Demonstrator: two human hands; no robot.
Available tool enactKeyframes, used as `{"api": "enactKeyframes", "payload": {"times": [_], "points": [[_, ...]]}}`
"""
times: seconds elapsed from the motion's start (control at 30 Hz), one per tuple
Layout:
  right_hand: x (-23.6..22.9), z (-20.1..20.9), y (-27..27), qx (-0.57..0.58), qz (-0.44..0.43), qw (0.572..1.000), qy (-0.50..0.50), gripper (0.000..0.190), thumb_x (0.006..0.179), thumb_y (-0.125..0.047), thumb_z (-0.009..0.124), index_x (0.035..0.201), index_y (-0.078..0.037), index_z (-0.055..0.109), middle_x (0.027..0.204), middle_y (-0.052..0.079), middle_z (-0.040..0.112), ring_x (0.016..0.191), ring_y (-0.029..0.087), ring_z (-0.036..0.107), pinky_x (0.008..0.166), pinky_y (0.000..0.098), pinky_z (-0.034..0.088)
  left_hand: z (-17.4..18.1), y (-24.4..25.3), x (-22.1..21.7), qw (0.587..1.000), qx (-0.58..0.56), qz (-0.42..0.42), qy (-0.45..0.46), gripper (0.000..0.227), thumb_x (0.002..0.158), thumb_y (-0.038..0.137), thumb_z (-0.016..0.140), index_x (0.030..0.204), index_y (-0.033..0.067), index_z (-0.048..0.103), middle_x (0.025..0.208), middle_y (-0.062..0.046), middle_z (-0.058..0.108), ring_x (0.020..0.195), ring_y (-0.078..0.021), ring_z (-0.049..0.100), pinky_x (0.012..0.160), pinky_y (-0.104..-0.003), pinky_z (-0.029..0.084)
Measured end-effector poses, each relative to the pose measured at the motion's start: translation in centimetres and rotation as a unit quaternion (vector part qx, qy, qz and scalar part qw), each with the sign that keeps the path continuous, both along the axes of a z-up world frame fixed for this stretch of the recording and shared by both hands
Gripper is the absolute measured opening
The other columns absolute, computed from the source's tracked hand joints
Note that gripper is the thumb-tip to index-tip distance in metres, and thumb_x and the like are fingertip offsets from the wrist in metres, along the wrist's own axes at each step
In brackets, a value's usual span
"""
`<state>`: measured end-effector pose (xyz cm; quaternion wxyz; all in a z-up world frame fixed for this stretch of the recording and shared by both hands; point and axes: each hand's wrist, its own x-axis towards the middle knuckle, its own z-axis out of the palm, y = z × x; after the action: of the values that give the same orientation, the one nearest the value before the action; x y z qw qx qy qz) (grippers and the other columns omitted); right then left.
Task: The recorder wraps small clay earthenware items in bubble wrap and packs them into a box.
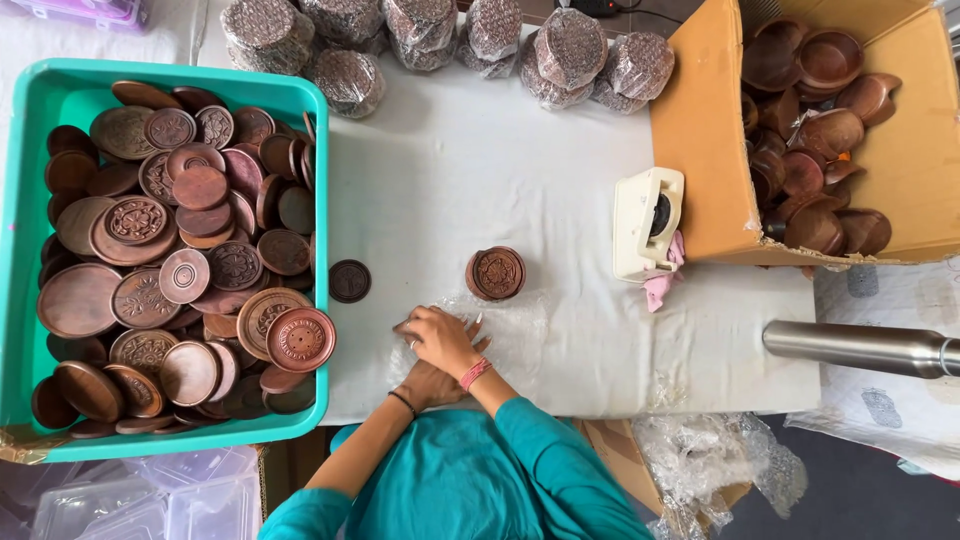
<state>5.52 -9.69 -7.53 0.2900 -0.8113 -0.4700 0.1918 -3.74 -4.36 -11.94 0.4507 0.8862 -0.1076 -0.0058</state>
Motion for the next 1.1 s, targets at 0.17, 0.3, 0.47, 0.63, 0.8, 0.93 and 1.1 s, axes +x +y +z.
{"api": "enactKeyframes", "payload": {"times": [0.17,0.3,0.47,0.63,0.8,0.93,1.1], "points": [[1.3,-0.3,-0.1,0.022,-0.054,0.992,0.112,0.018,0.085,-0.008,0.073,0.1,-0.014,0.082,0.098,0.004,0.073,0.088,0.023,0.07,0.08,0.0365,0.057,0.3,1.1,-2.8,1.0,0.012,-0.013,0.018,0.056,0.09,0.036,0.073,0.136,0.0087,0.055,0.141,-0.02,0.055,0.13,-0.0374,0.053,0.112,-0.046,0.041],[1.3,-1.9,-0.5,0.027,-0.107,0.977,0.18,0.02,0.082,-0.005,0.075,0.099,-0.013,0.082,0.098,0.004,0.077,0.083,0.018,0.074,0.075,0.0305,0.059,3.7,2.8,-3.4,0.978,0.019,0.2,-0.051,0.029,0.086,0.02,0.079,0.109,0.0111,0.065,0.114,-0.011,0.068,0.109,-0.0304,0.063,0.097,-0.043,0.049],[0.8,-1.5,-0.9,0.052,-0.143,0.966,0.207,0.027,0.079,0.003,0.072,0.101,-0.011,0.081,0.1,0.005,0.078,0.084,0.016,0.076,0.075,0.0276,0.06,2.7,4.8,-3.0,0.895,-0.054,0.439,-0.064,0.045,0.077,0.014,0.084,0.109,-0.007,0.062,0.104,-0.02,0.063,0.095,-0.0317,0.06,0.083,-0.042,0.049],[0.3,-0.8,-1.8,0.072,-0.152,0.957,0.235,0.022,0.085,0.001,0.072,0.103,-0.008,0.08,0.106,0.008,0.079,0.089,0.017,0.076,0.078,0.0279,0.061,-5.6,6.3,-4.9,0.837,-0.299,0.419,0.184,0.022,0.094,0.016,0.07,0.105,-0.0033,0.072,0.087,-0.005,0.074,0.078,-0.0128,0.068,0.073,-0.029,0.054],[-0.9,-1.5,-2.8,0.098,-0.133,0.949,0.269,0.02,0.086,0.001,0.072,0.103,-0.007,0.079,0.111,0.008,0.077,0.093,0.016,0.075,0.079,0.0282,0.063,-6.1,6.1,-5.4,0.745,-0.455,0.452,0.181,0.019,0.098,0.014,0.065,0.104,-0.0037,0.065,0.087,-0.007,0.07,0.075,-0.0117,0.065,0.069,-0.029,0.056],[-0.9,-3.5,-4.1,0.139,-0.15,0.925,0.32,0.015,0.089,0.002,0.074,0.101,-0.004,0.08,0.109,0.009,0.079,0.094,0.013,0.074,0.081,0.0261,0.062,-4.0,5.4,-4.5,0.754,-0.384,0.49,0.209,0.015,0.096,0.012,0.059,0.104,-0.001,0.063,0.086,-0.009,0.069,0.068,-0.0152,0.062,0.061,-0.036,0.055],[-1.2,-3.2,-5.3,0.168,-0.178,0.904,0.351,0.015,0.089,0.004,0.072,0.101,-0.001,0.079,0.104,0.008,0.078,0.091,0.011,0.071,0.08,0.0257,0.06,-3.2,4.8,-3.9,0.807,-0.218,0.509,0.207,0.018,0.098,0.015,0.057,0.104,-0.0016,0.062,0.084,-0.013,0.07,0.068,-0.0217,0.065,0.066,-0.038,0.054]]}}
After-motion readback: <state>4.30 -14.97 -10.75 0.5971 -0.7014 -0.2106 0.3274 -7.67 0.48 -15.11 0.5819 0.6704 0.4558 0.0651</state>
